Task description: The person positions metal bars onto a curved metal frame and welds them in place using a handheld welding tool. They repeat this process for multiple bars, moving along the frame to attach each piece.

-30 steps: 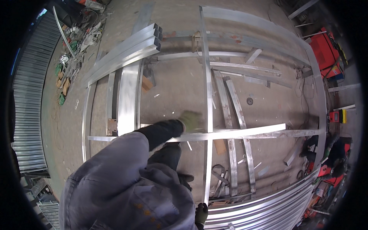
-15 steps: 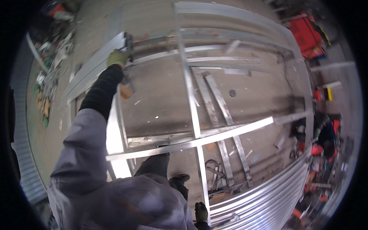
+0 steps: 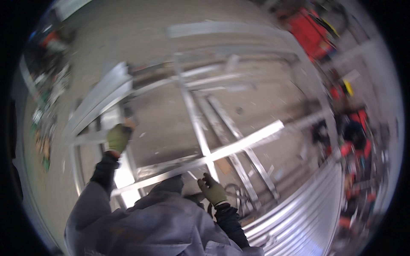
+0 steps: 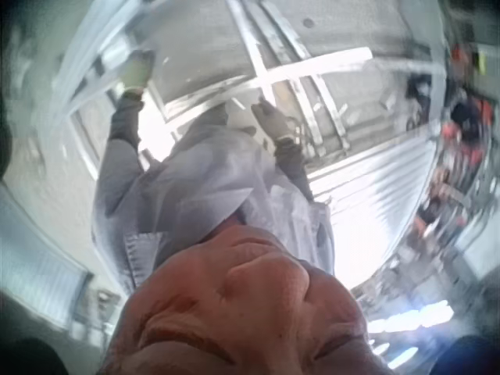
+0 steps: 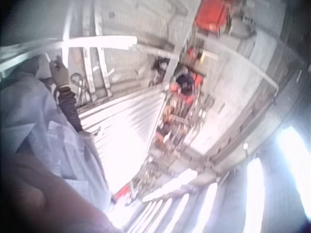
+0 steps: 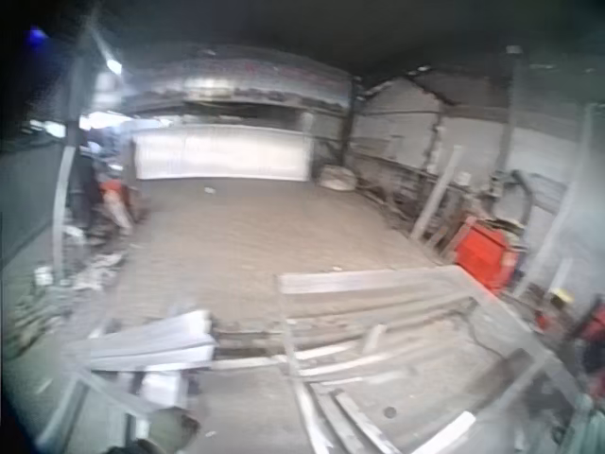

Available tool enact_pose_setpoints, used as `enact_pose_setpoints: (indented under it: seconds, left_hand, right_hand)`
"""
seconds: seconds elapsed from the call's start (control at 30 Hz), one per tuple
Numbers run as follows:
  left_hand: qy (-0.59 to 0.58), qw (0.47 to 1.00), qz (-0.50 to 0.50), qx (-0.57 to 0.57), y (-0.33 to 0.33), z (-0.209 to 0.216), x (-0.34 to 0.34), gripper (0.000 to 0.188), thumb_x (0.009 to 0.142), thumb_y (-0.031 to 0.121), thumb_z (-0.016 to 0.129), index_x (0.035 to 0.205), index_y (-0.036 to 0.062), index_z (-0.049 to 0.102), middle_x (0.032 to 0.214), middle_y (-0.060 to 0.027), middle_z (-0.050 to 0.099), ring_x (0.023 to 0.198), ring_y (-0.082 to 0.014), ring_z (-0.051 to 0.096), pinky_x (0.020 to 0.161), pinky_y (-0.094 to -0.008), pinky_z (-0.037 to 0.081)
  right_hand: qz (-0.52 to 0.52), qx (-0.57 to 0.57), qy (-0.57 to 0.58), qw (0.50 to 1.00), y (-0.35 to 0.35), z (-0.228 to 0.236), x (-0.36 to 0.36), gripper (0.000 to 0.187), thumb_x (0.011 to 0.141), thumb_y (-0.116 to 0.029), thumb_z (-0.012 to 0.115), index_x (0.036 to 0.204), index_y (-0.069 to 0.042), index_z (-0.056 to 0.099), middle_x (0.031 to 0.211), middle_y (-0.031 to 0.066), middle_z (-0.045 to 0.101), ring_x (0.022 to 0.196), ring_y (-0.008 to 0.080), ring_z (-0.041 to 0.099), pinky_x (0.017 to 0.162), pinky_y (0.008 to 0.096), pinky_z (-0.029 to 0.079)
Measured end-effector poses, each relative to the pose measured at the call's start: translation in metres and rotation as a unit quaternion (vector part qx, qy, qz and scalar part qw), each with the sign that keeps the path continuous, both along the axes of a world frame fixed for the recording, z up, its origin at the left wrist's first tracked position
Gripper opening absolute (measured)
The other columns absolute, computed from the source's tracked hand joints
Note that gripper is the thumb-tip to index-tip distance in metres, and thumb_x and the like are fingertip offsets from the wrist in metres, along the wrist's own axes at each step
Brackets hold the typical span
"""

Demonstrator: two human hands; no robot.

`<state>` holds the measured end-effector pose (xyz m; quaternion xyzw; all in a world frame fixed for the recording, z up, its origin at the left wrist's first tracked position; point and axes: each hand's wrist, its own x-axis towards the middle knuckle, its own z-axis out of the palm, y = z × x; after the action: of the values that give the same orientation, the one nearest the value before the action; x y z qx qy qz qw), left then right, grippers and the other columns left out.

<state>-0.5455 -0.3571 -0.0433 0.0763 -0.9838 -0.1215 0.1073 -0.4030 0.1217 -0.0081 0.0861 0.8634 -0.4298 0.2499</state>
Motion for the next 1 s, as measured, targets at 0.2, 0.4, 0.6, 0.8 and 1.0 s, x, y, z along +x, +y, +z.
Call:
enact_pose_setpoints:
  seconds: [0.2, 0.4, 0.6, 0.8, 1.0]
  left_hand:
    - [0.050, 0.998, -0.024, 0.004, 0.068, 0.098, 0.085, 0.013, 0.092, 0.026, 0.071, 0.092, 0.0129, 0.069, 0.093, -0.0117, 0.065, 0.085, -0.0326, 0.068, 0.072, -0.0472, 0.054]
    - [0.028, 0.999, 0.010, -0.014, 0.139, 0.160, 0.140, 0.024, 0.087, 0.025, 0.067, 0.101, 0.0067, 0.068, 0.104, -0.0103, 0.068, 0.095, -0.0304, 0.069, 0.070, -0.0430, 0.057]
    - [0.064, 0.998, 0.020, 0.001, 0.186, 0.179, 0.153, 0.029, 0.086, 0.027, 0.065, 0.104, 0.0040, 0.068, 0.103, -0.0089, 0.068, 0.093, -0.0289, 0.069, 0.068, -0.0419, 0.057]
    - [0.181, 0.982, -0.033, 0.034, 0.189, 0.182, 0.150, 0.031, 0.085, 0.026, 0.067, 0.106, 0.0046, 0.068, 0.101, -0.0093, 0.067, 0.091, -0.0286, 0.069, 0.070, -0.0403, 0.058]
    - [0.053, 0.896, -0.042, 0.440, 0.120, 0.177, 0.179, 0.055, 0.098, 0.037, 0.077, 0.138, 0.0011, 0.064, 0.125, -0.0164, 0.074, 0.107, -0.0267, 0.077, 0.081, -0.0415, 0.064]
  right_hand:
    - [0.175, -0.208, 0.047, 0.961, -0.118, 0.042, -0.078, 0.059, 0.107, -0.045, 0.068, 0.153, -0.009, 0.058, 0.122, 0.0127, 0.075, 0.106, 0.0220, 0.071, 0.092, 0.0362, 0.057]
    - [0.089, -0.481, -0.271, 0.829, -0.179, 0.102, -0.057, 0.080, 0.107, -0.066, 0.056, 0.163, -0.011, 0.039, 0.154, 0.0142, 0.055, 0.125, 0.0274, 0.065, 0.102, 0.0453, 0.055]
    - [0.109, -0.559, -0.173, 0.804, -0.165, 0.082, -0.051, 0.064, 0.114, -0.057, 0.039, 0.157, -0.010, 0.044, 0.149, 0.0069, 0.054, 0.144, 0.0225, 0.047, 0.128, 0.0480, 0.028]
    - [0.019, -0.598, -0.224, 0.770, -0.158, 0.077, -0.057, 0.059, 0.112, -0.052, 0.051, 0.152, -0.009, 0.049, 0.145, 0.0095, 0.057, 0.134, 0.0262, 0.057, 0.117, 0.0463, 0.046]
    - [0.027, -0.464, -0.144, 0.873, -0.166, 0.093, -0.058, 0.061, 0.105, -0.047, 0.068, 0.148, -0.006, 0.054, 0.136, 0.0142, 0.062, 0.116, 0.0337, 0.070, 0.088, 0.0438, 0.066]
